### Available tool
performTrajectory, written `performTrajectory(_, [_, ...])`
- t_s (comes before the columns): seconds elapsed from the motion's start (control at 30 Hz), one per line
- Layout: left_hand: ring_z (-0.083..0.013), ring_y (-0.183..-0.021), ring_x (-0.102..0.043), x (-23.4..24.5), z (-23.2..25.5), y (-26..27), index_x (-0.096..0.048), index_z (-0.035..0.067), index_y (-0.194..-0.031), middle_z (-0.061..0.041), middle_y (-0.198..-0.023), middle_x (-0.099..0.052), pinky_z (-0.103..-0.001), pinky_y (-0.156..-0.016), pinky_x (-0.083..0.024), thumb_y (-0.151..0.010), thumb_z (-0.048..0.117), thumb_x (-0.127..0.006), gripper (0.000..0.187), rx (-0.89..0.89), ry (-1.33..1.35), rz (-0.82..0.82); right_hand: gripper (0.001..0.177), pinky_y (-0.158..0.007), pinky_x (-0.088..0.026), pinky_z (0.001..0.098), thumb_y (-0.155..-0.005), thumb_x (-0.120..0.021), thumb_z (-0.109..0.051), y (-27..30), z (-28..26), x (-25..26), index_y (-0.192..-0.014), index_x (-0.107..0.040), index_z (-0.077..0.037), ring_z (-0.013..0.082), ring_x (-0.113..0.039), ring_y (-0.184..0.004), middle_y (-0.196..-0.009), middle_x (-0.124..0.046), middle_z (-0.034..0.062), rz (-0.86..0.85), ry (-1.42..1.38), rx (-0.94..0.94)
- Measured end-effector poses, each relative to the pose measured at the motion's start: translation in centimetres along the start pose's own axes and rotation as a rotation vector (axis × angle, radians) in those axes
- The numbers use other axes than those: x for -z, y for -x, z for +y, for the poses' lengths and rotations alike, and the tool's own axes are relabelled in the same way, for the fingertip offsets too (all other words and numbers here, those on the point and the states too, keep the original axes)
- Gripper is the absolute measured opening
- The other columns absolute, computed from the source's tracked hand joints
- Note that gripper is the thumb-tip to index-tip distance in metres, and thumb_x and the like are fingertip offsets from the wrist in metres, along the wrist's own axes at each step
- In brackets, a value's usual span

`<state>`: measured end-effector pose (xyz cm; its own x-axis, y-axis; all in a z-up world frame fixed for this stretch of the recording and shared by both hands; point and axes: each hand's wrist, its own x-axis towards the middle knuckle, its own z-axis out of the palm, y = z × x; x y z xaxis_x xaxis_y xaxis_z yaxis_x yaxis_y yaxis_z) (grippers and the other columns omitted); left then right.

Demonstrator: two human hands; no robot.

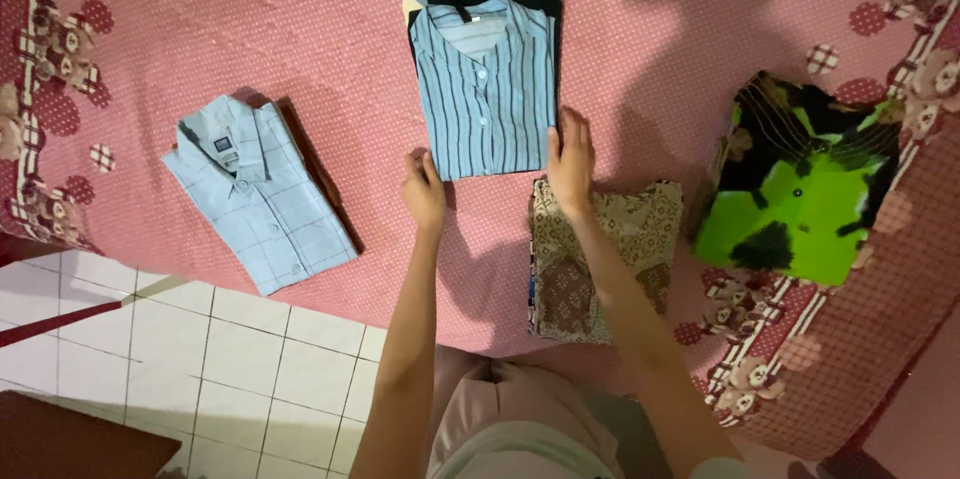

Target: Sorting and stacking folded clothes on a bed.

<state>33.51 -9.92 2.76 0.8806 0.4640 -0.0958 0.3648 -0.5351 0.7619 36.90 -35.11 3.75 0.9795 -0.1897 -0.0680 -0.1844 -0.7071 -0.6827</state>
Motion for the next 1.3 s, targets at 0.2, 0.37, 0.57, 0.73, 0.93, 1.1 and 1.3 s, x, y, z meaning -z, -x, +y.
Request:
performTrajectory(0.2, [-0.034, -0.077, -0.073, 3.5, 2.0, 2.0, -0.064, 0.007, -0.121, -0.017, -0.091, -0.074, -0.045, -0.068, -0.055, -0.107, 0.024, -0.053, 0.024, -0.004, 0.115, 0.096, 0.041, -0.104, -0.048, 0.0489, -0.109, -0.051, -0.024, 2.6, -0.4, 0.8, -0.147, -0.05, -0.007, 0.0309, -0.053, -0.128, -0.145, -0.048, 0.0206, 0.176, 0.087, 0.048])
performTrajectory(0.37, [-0.0364, -0.097, -0.063, 6.8, 1.4, 2.7, -0.062, 0.002, -0.119, -0.02, -0.108, -0.066, -0.045, -0.087, -0.051, -0.107, 0.019, -0.055, 0.022, -0.136, 0.084, 0.104, 0.038, -0.117, -0.037, 0.0551, -0.109, -0.055, -0.023, 5.5, -4.9, 0.3, -0.144, -0.053, -0.009, 0.0343, -0.049, -0.137, -0.147, -0.051, 0.0161, 0.293, 0.097, 0.287])
performTrajectory(0.57, [-0.0416, -0.112, -0.056, 12.4, -0.3, 2.1, -0.06, -0.005, -0.121, -0.023, -0.119, -0.058, -0.049, -0.099, -0.045, -0.103, 0.013, -0.06, 0.025, -0.249, 0.012, 0.208, 0.038, -0.118, -0.038, 0.0495, -0.105, -0.059, -0.015, 10.8, -12.8, -3.1, -0.143, -0.054, -0.01, 0.0339, -0.051, -0.137, -0.145, -0.055, 0.0153, 0.057, 0.028, 0.34])
performTrajectory(0.73, [-0.0396, -0.116, -0.058, 17.6, -3.7, 0.6, -0.06, -0.003, -0.117, -0.021, -0.123, -0.06, -0.047, -0.103, -0.046, -0.102, 0.01, -0.061, 0.019, -0.282, 0.041, 0.271, 0.04, -0.113, -0.04, 0.0478, -0.099, -0.062, -0.011, 14.1, -19.9, -7.6, -0.139, -0.058, -0.011, 0.0344, -0.053, -0.131, -0.14, -0.057, 0.0133, -0.084, -0.059, 0.335])
performTrajectory(0.93, [-0.0401, -0.127, -0.052, 23.9, -10.0, -0.2, -0.061, -0.003, -0.123, -0.023, -0.134, -0.056, -0.048, -0.109, -0.042, -0.101, 0.012, -0.064, 0.026, -0.201, -0.01, 0.364, 0.044, -0.114, -0.045, 0.0437, -0.092, -0.06, -0.003, 16.1, -25.6, -12.8, -0.135, -0.061, -0.013, 0.0295, -0.059, -0.131, -0.137, -0.065, 0.0086, -0.129, -0.129, 0.501])
performTrajectory(1.1, [-0.045, -0.14, -0.039, 28.4, -14.1, -1.8, -0.054, -0.003, -0.135, -0.029, -0.15, -0.043, -0.055, -0.116, -0.029, -0.102, 0.022, -0.066, 0.043, -0.054, -0.112, 0.455, 0.043, -0.106, -0.049, 0.0424, -0.098, -0.065, -0.009, 16.4, -28.2, -18.2, -0.14, -0.056, -0.008, 0.029, -0.062, -0.123, -0.132, -0.065, 0.0122, -0.392, -0.241, 0.277])
performTrajectory(1.3, [-0.0407, -0.126, -0.053, 28.0, -21.8, -4.3, -0.044, -0.008, -0.144, -0.028, -0.138, -0.054, -0.047, -0.109, -0.041, -0.098, 0.03, -0.067, 0.064, 0.15, 0.141, 0.333, 0.051, -0.107, -0.045, 0.0454, -0.097, -0.073, -0.015, 15.5, -25.6, -25.5, -0.141, -0.048, -0.007, 0.0377, -0.056, -0.127, -0.135, -0.058, 0.0196, -0.36, -0.236, 0.223])
